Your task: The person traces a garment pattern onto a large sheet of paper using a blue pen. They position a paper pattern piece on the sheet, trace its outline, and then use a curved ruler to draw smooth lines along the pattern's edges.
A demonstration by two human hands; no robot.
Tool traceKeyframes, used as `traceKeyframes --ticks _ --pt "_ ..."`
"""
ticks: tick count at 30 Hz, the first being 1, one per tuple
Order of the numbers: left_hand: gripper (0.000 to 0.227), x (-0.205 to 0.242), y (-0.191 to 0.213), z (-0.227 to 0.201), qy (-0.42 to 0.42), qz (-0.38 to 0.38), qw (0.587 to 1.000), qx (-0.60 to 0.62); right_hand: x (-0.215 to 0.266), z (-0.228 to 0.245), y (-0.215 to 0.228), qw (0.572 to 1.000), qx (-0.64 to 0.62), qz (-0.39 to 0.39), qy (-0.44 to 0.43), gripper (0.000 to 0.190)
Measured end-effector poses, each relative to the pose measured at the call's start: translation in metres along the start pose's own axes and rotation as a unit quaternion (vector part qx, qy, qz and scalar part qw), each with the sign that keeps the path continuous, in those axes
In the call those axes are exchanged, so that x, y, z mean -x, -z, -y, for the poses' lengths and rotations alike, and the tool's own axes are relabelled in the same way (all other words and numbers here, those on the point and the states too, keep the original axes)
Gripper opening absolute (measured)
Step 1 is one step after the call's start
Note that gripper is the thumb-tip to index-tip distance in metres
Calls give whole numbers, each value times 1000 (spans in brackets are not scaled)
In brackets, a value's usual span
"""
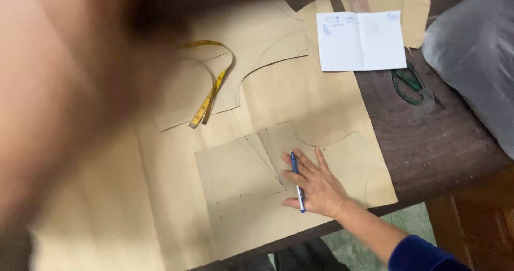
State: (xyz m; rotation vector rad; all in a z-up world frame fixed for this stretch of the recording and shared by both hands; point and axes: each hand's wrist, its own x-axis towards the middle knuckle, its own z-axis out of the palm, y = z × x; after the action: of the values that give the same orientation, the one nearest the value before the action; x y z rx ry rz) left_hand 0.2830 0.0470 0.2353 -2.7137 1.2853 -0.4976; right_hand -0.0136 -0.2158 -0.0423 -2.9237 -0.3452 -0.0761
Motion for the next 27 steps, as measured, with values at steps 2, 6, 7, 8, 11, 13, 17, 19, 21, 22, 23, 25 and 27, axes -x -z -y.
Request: traceKeyframes --ticks 2,6,7,8,11,13,17,19,21,22,23,25,27 --pt "47 30 4 -59 5 -9 1000 7 -2 1 7 1000 -8 -5 24 71" --pt "46 101 -46 -143 119 172 961 180 -4 2 13 999 -3 -17 37 69" --pt "46 115 -55 -157 124 173 961 177 -3 0 11 999 -6 -18 42 69" --pt "50 131 -64 -172 170 203 942 206 -1 0 9 999 -6 -15 35 70" --pt "60 168 -89 -210 247 215 915 234 1 -1 5 999 -6 -12 32 70" --pt "64 183 -97 -231 278 199 910 234 2 1 5 999 -7 -12 34 69" --pt "61 191 -111 -262 370 219 866 256 1 0 8 998 -18 -37 40 68" --pt "61 195 -116 -270 396 208 855 264 2 0 6 998 -13 -40 44 69" --pt "63 197 -119 -274 411 188 854 258 4 -1 2 998 -22 -44 42 70" --pt "63 198 -120 -275 412 187 854 258 4 -2 2 998 -23 -44 43 70" --pt "62 198 -121 -275 417 186 854 251 4 -2 1 998 -25 -46 43 70" --pt "61 199 -122 -275 422 186 853 244 3 -2 2 998 -28 -47 43 70" --pt "57 200 -123 -276 419 160 864 227 2 -1 3 997 -18 -62 42 69"
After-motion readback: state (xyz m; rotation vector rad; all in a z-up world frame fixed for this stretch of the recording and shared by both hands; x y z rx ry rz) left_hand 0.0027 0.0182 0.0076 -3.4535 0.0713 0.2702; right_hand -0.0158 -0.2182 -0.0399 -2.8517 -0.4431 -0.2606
